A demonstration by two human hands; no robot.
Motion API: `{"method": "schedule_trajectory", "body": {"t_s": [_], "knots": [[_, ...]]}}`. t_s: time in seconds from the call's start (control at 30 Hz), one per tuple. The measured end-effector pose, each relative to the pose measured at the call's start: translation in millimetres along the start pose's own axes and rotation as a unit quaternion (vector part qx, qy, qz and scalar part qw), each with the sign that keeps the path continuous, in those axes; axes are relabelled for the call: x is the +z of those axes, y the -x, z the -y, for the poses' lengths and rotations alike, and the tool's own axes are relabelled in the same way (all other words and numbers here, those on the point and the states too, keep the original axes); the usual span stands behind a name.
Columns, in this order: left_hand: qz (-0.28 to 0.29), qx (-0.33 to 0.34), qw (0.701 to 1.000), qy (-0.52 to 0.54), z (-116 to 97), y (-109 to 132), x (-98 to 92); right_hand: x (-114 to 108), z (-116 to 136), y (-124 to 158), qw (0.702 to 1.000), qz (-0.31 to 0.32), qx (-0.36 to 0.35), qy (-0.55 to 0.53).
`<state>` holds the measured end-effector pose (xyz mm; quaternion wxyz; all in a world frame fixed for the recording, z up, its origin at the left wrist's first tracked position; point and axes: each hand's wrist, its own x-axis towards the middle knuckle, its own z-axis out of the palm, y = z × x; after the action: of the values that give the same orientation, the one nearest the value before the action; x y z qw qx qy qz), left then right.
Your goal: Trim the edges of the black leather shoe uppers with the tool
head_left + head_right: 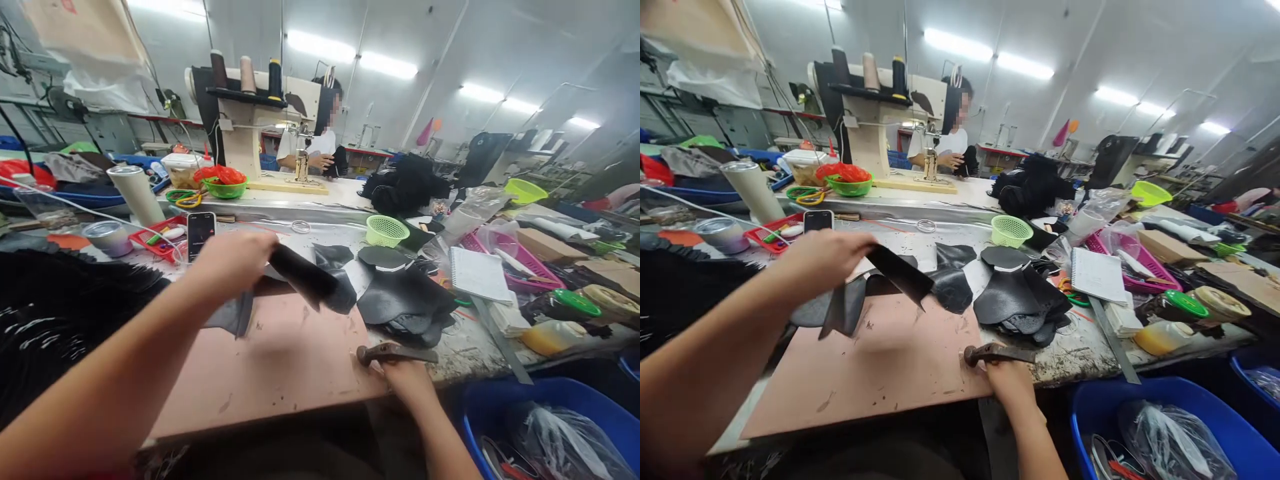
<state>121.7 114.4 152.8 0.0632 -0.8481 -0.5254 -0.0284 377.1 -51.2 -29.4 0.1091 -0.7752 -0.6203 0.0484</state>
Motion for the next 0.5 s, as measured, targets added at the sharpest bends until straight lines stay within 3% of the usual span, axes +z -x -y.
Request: {"method": "schedule_trajectory", "body": {"t_s": [0.1, 0.27, 0.4, 0.5], "knots": [[0.0, -0.048, 0.998, -0.026, 24, -37, 5.0, 8, 9, 6, 0.994, 0.007, 0.008, -0.113], [0.119, -0.016, 0.993, 0.02, 33, -57, 62.8, 11, 17, 5, 0.972, -0.01, 0.055, -0.228], [0.095, 0.005, 0.994, 0.046, 2, -71, 82.8, 17, 16, 5, 0.948, -0.056, 0.076, -0.305], [0.095, 0.011, 0.992, 0.084, -39, -102, 88.3, 23, 17, 5, 0.937, -0.072, 0.083, -0.332]]}}
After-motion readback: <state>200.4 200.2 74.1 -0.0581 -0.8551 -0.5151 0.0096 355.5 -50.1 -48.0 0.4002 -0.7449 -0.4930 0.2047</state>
